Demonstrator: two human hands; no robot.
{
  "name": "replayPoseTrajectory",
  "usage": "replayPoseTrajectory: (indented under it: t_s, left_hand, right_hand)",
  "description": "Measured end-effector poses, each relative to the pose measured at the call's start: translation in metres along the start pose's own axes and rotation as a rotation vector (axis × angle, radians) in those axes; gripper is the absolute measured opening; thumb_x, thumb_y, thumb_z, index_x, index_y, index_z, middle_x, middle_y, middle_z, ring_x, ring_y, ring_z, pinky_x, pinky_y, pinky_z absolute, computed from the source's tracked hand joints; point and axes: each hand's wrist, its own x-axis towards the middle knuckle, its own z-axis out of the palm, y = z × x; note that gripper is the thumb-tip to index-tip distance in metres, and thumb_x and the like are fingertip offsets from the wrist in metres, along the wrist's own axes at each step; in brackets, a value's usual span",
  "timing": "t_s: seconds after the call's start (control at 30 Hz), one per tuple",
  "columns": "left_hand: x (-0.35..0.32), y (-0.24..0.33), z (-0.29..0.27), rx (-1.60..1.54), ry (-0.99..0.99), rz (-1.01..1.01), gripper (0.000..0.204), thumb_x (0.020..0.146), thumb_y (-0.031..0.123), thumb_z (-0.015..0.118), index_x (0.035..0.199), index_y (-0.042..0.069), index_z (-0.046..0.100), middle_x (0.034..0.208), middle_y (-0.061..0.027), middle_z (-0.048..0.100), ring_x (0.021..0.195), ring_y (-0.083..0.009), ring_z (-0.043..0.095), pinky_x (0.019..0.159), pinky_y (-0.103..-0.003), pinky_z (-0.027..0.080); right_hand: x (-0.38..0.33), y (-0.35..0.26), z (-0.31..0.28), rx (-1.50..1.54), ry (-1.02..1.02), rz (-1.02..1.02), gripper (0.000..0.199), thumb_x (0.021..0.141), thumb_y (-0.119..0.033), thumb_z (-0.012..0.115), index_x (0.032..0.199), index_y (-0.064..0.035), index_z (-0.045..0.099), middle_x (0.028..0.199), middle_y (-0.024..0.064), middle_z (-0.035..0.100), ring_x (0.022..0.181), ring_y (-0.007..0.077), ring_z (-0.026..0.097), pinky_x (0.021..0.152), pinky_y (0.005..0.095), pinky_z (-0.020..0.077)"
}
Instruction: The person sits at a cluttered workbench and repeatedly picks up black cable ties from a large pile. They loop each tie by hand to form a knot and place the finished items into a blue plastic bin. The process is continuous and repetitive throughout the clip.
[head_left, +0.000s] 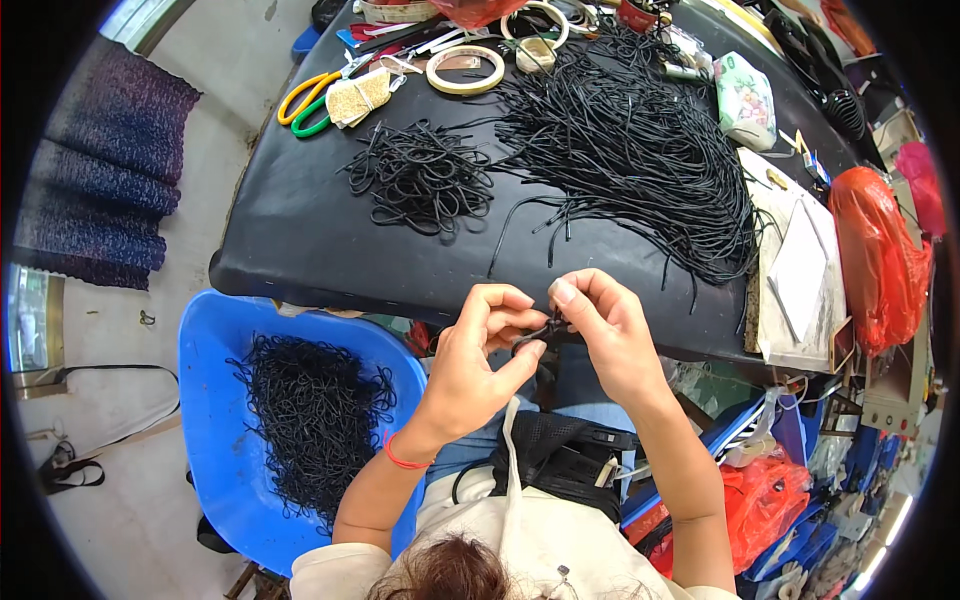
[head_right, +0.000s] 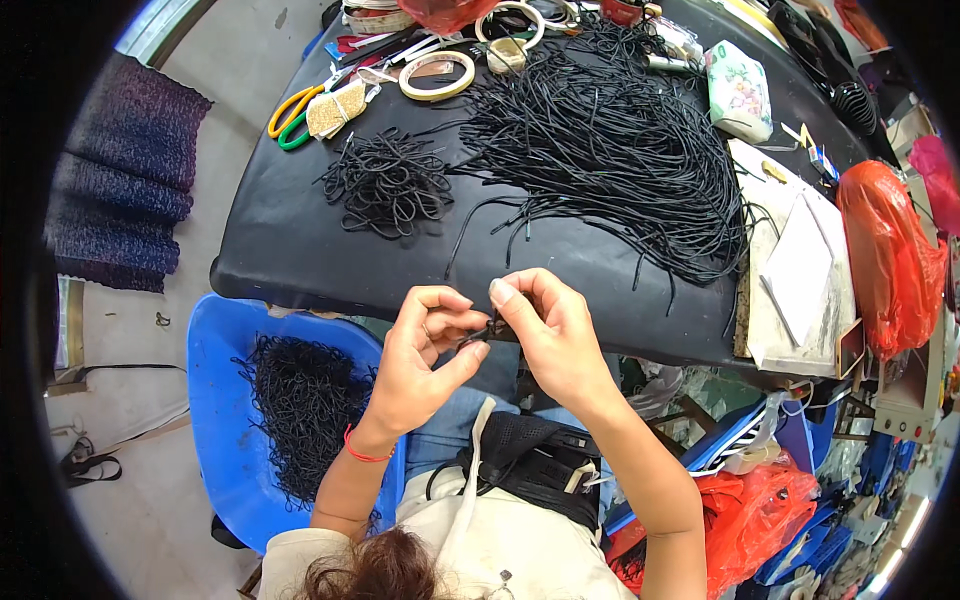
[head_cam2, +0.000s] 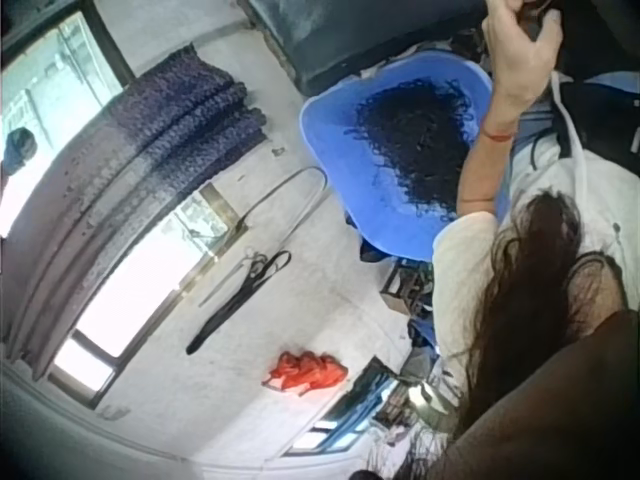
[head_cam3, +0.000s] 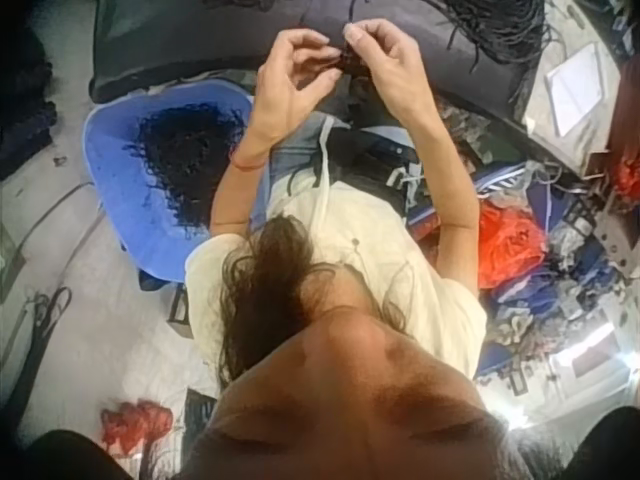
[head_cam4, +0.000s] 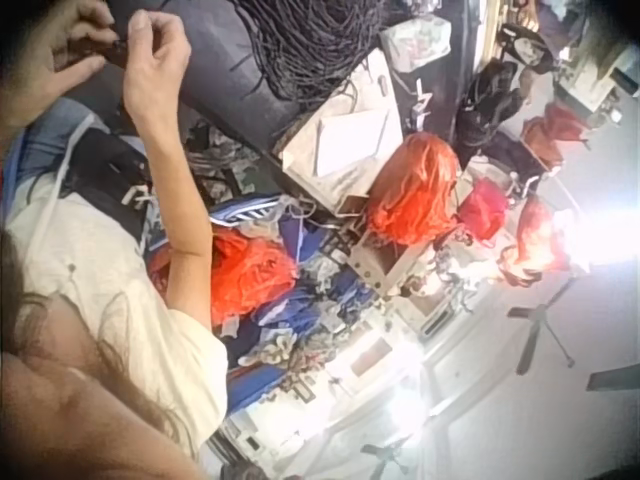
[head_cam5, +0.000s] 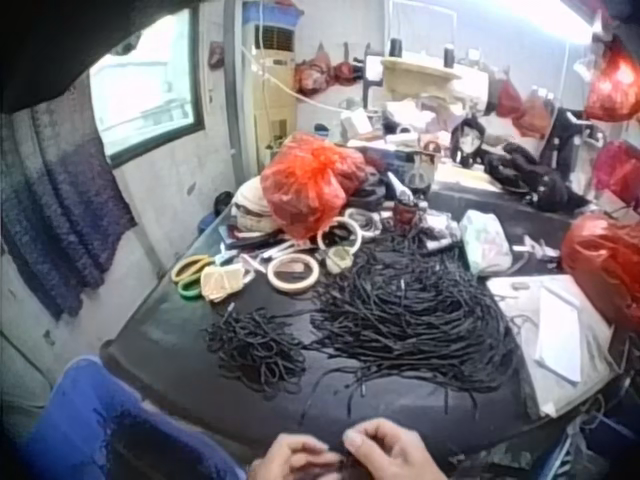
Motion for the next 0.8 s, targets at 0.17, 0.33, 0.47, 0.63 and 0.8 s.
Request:
replayPoseTrajectory:
  t_s: [0.17, 0.33, 0.47, 0.63, 0.8]
  left_hand:
    - [0.003, -0.004, 0.005, -0.150, -0.038, -0.115, 0.030, 0.079, 0.004, 0.066, 0.107, -0.001, 0.055, 0.099, -0.0112, 0.064, 0.086, -0.0111, 0.060, 0.075, -0.023, 0.048]
    - [0.003, -0.005, 0.005, -0.184, 0.001, -0.107, 0.017, 0.081, 0.004, 0.065, 0.097, -0.001, 0.063, 0.084, -0.0049, 0.066, 0.076, -0.0066, 0.059, 0.069, -0.022, 0.048]
    - [0.000, -0.001, 0.003, -0.065, -0.054, -0.092, 0.017, 0.082, 0.005, 0.064, 0.098, -0.001, 0.062, 0.084, -0.0042, 0.064, 0.072, -0.0055, 0.056, 0.065, -0.020, 0.046]
    - [0.004, 0.006, -0.001, -0.243, -0.056, -0.176, 0.016, 0.083, 0.008, 0.064, 0.096, -0.001, 0.060, 0.083, -0.0026, 0.062, 0.073, -0.0054, 0.056, 0.064, -0.020, 0.046]
    - [0.005, 0.010, -0.004, -0.216, -0.188, -0.264, 0.017, 0.087, 0.016, 0.061, 0.092, 0.000, 0.059, 0.080, -0.0006, 0.060, 0.067, -0.0041, 0.054, 0.060, -0.019, 0.044]
  right_hand:
    - [-0.002, 0.006, 0.005, 0.018, 0.070, 0.021, 0.021, 0.090, -0.021, 0.056, 0.088, 0.0000, 0.056, 0.073, -0.0032, 0.052, 0.065, 0.0022, 0.043, 0.057, 0.0185, 0.0372]
    - [-0.002, 0.008, -0.002, -0.143, 0.010, -0.090, 0.021, 0.089, -0.020, 0.058, 0.080, -0.0014, 0.057, 0.065, -0.0052, 0.049, 0.058, 0.0015, 0.040, 0.051, 0.0186, 0.0339]
    - [-0.001, 0.008, -0.003, -0.187, 0.096, -0.171, 0.021, 0.088, -0.019, 0.059, 0.077, -0.0020, 0.056, 0.062, -0.0060, 0.048, 0.057, 0.0010, 0.039, 0.049, 0.0189, 0.0319]
    - [-0.003, -0.001, 0.000, -0.025, 0.036, -0.060, 0.021, 0.088, -0.019, 0.060, 0.075, -0.0030, 0.056, 0.062, -0.0073, 0.046, 0.056, -0.0003, 0.036, 0.048, 0.0185, 0.0288]
    - [-0.009, -0.002, -0.007, -0.100, -0.077, -0.075, 0.022, 0.088, -0.021, 0.061, 0.077, -0.0033, 0.056, 0.062, -0.0073, 0.048, 0.056, -0.0001, 0.037, 0.048, 0.0182, 0.0284]
